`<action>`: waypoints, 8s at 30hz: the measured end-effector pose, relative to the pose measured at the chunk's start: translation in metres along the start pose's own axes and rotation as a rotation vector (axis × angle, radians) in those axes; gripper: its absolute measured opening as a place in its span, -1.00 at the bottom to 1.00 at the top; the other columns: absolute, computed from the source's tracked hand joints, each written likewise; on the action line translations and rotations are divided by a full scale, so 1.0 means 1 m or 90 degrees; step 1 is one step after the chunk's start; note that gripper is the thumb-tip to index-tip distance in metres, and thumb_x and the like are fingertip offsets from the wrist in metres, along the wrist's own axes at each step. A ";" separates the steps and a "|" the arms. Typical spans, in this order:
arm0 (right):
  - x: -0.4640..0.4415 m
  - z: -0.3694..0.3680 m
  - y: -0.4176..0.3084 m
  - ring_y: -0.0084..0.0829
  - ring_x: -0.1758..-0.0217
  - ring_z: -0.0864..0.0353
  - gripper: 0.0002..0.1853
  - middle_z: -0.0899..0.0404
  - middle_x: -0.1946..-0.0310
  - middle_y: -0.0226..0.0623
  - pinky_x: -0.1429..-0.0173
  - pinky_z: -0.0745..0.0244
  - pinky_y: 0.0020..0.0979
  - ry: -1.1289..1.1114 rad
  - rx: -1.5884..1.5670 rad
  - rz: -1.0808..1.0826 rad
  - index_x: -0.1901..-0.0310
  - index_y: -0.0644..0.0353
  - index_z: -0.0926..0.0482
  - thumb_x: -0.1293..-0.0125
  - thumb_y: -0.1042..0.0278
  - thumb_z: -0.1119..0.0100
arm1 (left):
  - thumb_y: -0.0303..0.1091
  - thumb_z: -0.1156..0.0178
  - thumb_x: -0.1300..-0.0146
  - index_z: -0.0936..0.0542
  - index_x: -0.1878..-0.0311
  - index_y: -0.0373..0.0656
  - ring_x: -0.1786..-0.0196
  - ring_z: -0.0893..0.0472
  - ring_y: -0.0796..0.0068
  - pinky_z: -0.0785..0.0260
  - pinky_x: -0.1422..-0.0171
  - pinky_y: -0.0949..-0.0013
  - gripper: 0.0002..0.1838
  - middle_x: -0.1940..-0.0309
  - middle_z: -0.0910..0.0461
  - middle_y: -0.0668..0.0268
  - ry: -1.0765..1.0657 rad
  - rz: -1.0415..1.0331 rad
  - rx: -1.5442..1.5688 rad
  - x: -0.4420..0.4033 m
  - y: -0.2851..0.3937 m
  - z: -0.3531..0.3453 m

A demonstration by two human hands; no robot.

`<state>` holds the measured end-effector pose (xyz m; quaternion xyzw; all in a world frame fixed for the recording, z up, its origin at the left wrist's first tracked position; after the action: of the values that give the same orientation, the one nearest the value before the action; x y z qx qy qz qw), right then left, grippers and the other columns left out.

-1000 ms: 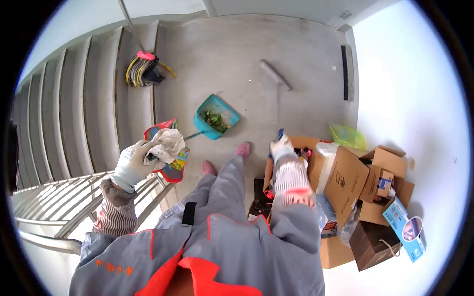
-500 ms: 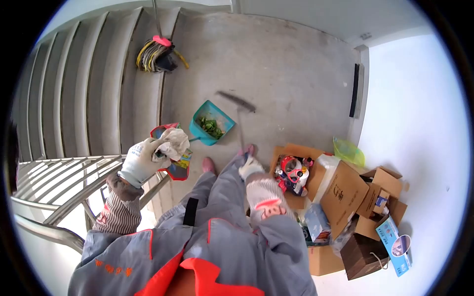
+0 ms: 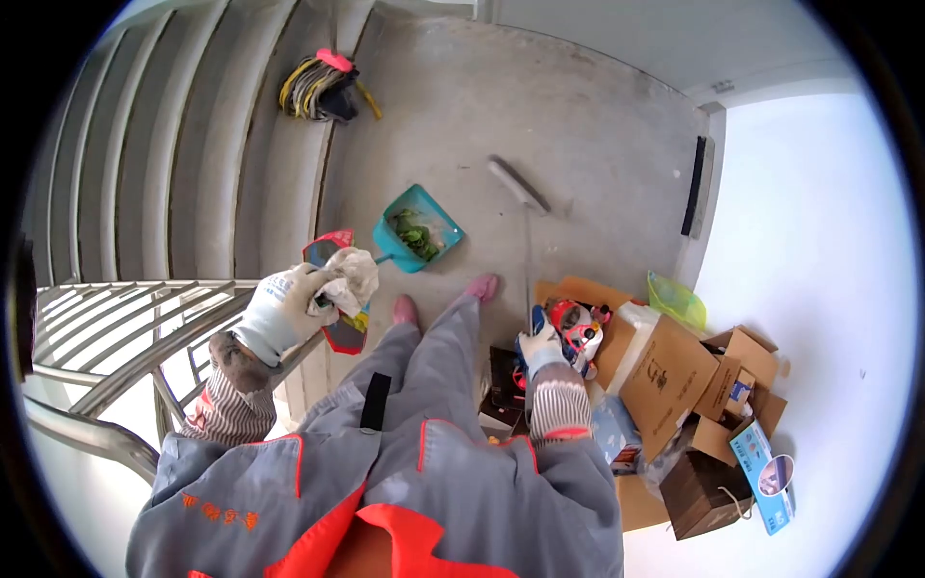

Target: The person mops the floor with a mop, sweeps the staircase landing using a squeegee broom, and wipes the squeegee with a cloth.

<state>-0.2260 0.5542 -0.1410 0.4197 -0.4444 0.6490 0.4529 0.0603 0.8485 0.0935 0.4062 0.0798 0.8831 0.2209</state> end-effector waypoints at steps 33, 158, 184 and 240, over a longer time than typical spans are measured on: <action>-0.152 -0.126 -0.233 -0.25 0.21 -0.62 -0.34 -0.55 0.09 -0.13 0.16 -0.57 -0.24 -0.006 0.385 0.115 -0.35 0.00 -0.19 -0.20 0.26 -0.15 | -0.31 -0.28 -0.01 -0.58 0.12 -0.07 0.21 -0.59 0.04 -0.44 0.13 0.15 -0.69 0.23 -0.56 0.11 0.168 0.200 0.206 0.166 -0.069 -0.051; 0.182 -0.524 0.223 -0.31 0.59 -0.56 -0.44 -0.53 0.48 -0.19 0.56 -0.52 -0.23 -0.295 0.574 -0.007 -0.25 -0.10 -0.31 -0.18 0.45 -0.12 | -0.21 -0.30 -0.03 -0.56 0.05 0.00 0.07 -0.55 0.06 -0.42 0.01 0.15 -0.63 0.14 -0.55 0.16 0.110 0.462 0.392 0.595 -0.229 -0.553; 0.075 -0.653 0.070 -0.30 0.27 -0.71 -0.30 -0.68 0.28 -0.21 0.06 -0.58 -0.29 -0.112 1.014 0.325 -0.39 -0.13 -0.16 -0.20 0.21 -0.17 | -0.46 -0.32 0.10 -0.59 0.18 -0.14 0.19 -0.58 0.01 -0.44 0.14 0.15 -0.68 0.19 -0.58 0.10 0.381 0.565 0.366 0.677 -0.347 -0.538; 0.068 -0.703 0.118 -0.43 0.71 -0.41 -0.30 -0.49 0.56 -0.33 0.66 -0.33 -0.37 -0.223 0.296 -0.102 -0.36 -0.30 -0.20 -0.18 0.45 -0.10 | -0.35 -0.16 -0.07 -0.57 0.05 -0.01 0.22 -0.62 0.16 -0.48 0.15 0.18 -0.68 0.20 -0.56 0.22 0.029 0.353 0.300 0.485 -0.490 -0.541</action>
<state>-0.4553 1.2190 -0.2771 0.6518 -0.3205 0.6131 0.3108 -0.4651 1.5261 -0.0885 0.4326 0.1730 0.8754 -0.1287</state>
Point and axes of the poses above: each hand's wrist, its own x-axis away from the middle knuckle, its own z-axis out of the back of the hand, y = z × x, the point moved 7 cm from there along -x, towards the middle knuckle
